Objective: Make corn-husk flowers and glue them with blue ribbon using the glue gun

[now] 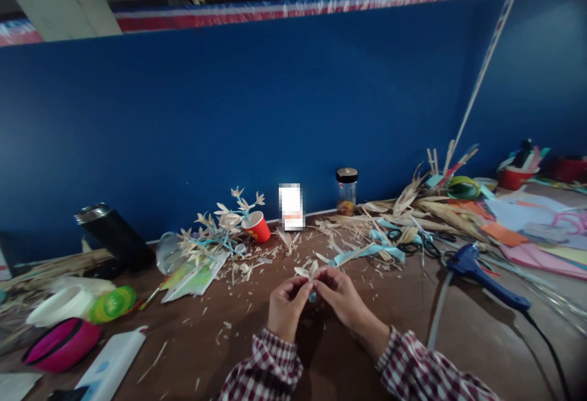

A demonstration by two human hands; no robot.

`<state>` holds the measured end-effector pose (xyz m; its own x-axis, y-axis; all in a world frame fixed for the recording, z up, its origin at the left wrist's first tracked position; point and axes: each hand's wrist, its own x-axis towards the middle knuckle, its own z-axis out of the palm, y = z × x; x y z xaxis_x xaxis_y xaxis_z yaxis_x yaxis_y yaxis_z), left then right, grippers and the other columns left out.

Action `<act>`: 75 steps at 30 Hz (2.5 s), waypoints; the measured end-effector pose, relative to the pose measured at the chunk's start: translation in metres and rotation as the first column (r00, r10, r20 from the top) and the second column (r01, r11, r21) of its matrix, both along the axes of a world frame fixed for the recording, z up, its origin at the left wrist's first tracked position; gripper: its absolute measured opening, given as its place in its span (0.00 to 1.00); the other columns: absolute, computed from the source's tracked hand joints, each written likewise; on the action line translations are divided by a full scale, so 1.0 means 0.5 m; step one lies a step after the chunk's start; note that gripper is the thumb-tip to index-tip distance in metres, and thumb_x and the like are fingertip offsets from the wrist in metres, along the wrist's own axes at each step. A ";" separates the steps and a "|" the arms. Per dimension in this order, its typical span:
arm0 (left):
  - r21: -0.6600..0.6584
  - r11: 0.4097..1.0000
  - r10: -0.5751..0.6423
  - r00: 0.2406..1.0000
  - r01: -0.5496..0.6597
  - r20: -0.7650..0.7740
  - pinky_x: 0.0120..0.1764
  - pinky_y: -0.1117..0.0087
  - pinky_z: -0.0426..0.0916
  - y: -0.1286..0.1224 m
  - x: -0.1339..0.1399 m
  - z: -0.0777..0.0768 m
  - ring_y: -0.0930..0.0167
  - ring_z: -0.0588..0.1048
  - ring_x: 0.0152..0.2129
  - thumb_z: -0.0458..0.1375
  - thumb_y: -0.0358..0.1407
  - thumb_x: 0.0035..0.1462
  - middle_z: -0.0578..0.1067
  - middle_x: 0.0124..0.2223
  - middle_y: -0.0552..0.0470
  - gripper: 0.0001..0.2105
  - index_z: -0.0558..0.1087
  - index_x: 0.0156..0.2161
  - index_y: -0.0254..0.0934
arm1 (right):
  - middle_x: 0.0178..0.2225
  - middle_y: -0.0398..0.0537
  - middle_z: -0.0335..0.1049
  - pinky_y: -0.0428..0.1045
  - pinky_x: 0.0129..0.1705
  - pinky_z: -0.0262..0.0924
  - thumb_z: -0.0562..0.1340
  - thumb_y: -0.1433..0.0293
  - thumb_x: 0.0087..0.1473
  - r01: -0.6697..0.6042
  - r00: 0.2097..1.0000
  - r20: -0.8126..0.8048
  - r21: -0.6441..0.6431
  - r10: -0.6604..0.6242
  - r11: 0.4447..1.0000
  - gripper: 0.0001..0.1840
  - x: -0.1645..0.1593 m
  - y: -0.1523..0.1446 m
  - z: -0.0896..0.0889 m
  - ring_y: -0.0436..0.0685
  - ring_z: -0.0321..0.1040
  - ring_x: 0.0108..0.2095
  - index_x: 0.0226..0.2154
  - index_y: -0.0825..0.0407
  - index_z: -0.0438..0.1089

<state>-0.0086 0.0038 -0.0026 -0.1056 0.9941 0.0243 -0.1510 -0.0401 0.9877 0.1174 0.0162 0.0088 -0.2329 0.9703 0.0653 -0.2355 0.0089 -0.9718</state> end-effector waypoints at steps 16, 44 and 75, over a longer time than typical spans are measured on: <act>-0.084 0.995 -0.034 0.979 0.051 0.202 0.33 0.71 0.68 -0.001 0.004 0.002 0.70 0.74 0.26 0.63 0.35 0.41 0.77 0.29 0.49 0.10 0.75 0.32 0.33 | 0.19 0.37 0.58 0.41 0.20 0.49 0.62 0.62 0.44 0.003 1.000 -0.019 0.031 -0.003 1.000 0.12 -0.001 -0.004 0.012 0.44 0.52 0.19 0.24 0.54 0.62; -0.128 0.991 -0.004 0.946 0.047 0.323 0.30 0.69 0.69 -0.008 0.011 0.014 0.70 0.74 0.23 0.63 0.37 0.40 0.77 0.28 0.47 0.14 0.74 0.34 0.31 | 0.18 0.36 0.57 0.40 0.18 0.47 0.63 0.59 0.41 -0.013 0.998 -0.068 -0.049 0.009 0.999 0.16 -0.004 -0.005 0.004 0.43 0.51 0.17 0.25 0.53 0.61; -0.044 0.997 0.059 0.998 -0.058 0.027 0.34 0.68 0.68 0.003 -0.003 -0.010 0.67 0.74 0.28 0.62 0.38 0.41 0.78 0.31 0.45 0.13 0.76 0.32 0.31 | 0.18 0.37 0.58 0.41 0.21 0.48 0.62 0.60 0.43 -0.003 1.000 -0.014 0.006 0.003 1.000 0.14 -0.004 -0.004 0.008 0.44 0.51 0.19 0.24 0.55 0.64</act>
<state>-0.0102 0.0053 -0.0076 -0.1635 0.9863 -0.0223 -0.1778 -0.0072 0.9840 0.1154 0.0143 0.0126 -0.2352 0.9691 0.0740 -0.2488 0.0136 -0.9685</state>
